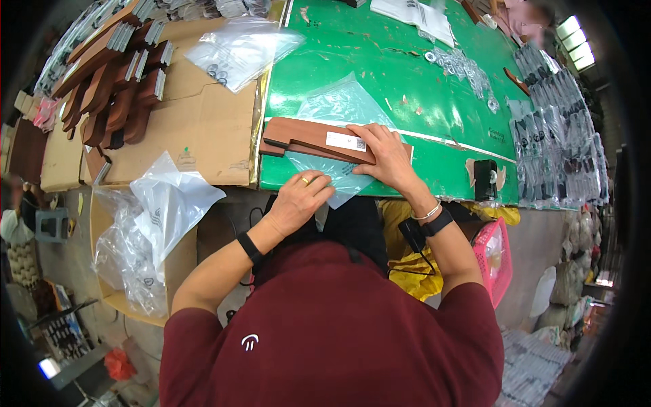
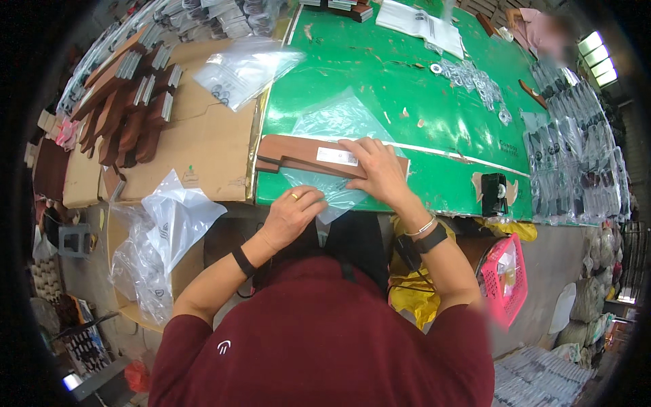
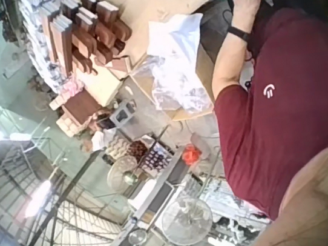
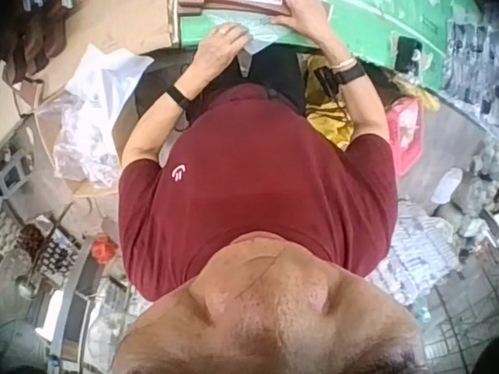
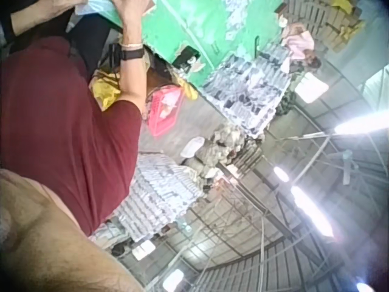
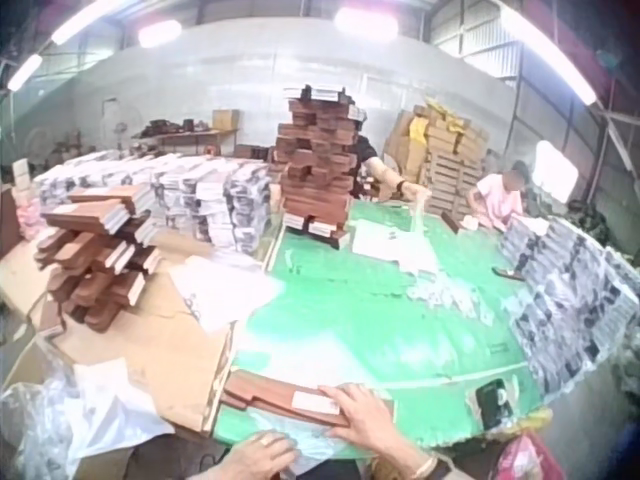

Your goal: Placing wooden slats into plastic sleeves and sealing them with tape.

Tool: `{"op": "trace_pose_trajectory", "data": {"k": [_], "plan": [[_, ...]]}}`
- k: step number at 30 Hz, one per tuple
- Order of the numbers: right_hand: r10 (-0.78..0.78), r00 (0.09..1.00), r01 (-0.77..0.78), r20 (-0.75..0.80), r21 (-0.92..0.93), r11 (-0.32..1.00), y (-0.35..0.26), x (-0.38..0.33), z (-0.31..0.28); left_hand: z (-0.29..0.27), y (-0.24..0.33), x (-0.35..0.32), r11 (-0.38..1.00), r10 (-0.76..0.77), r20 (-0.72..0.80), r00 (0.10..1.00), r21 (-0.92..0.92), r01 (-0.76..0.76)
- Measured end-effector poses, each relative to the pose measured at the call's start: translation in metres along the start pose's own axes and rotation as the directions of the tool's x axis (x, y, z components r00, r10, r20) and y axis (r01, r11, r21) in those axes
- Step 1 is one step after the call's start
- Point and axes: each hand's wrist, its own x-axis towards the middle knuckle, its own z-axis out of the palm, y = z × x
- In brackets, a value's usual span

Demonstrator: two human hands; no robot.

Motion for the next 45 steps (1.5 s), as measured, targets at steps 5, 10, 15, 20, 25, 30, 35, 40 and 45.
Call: {"op": "trace_pose_trajectory", "data": {"k": [5,10,15,20,25,30,35,40,45], "plan": [[0.075,0.991,-0.033,-0.107,0.349,0.937,0.017,0.004,-0.018,-0.011,-0.007,0.027,0.972,-0.115,-0.057,0.992,-0.214,0.101],[0.181,0.963,-0.067,-0.2,0.472,0.879,0.009,0.008,-0.052,0.008,-0.054,0.09,0.935,-0.328,-0.081,0.941,-0.168,0.311],[0.1,0.978,-0.025,-0.185,0.37,0.929,-0.004,0.001,-0.048,0.008,-0.082,0.088,0.645,-0.753,-0.017,0.658,-0.218,0.733],[0.016,0.999,-0.018,-0.028,-0.075,0.997,0.008,-0.006,-0.002,-0.031,-0.172,0.04,0.575,-0.818,-0.281,0.502,-0.384,0.722],[0.087,0.995,-0.066,-0.051,0.322,0.944,0.021,0.005,-0.013,-0.063,-0.169,0.048,0.613,-0.776,-0.132,0.617,-0.389,0.688],[0.387,0.903,-0.153,-0.186,0.704,0.694,0.019,0.014,-0.054,-0.016,-0.142,0.11,0.842,-0.49,0.085,0.868,-0.212,0.496],[0.447,0.878,-0.209,-0.174,0.7,0.683,0.026,-0.001,-0.048,0.041,-0.13,0.159,0.834,-0.514,0.119,0.849,0.3,0.463],[0.486,0.849,-0.247,-0.207,0.657,0.712,0.04,-0.013,-0.052,0.019,-0.134,0.164,0.778,-0.453,0.303,0.839,-0.325,0.537],[0.425,0.85,-0.167,-0.312,0.605,0.778,0.021,0.005,-0.077,-0.04,-0.066,0.084,0.994,0.051,0.08,0.995,-0.1,-0.043]]}}
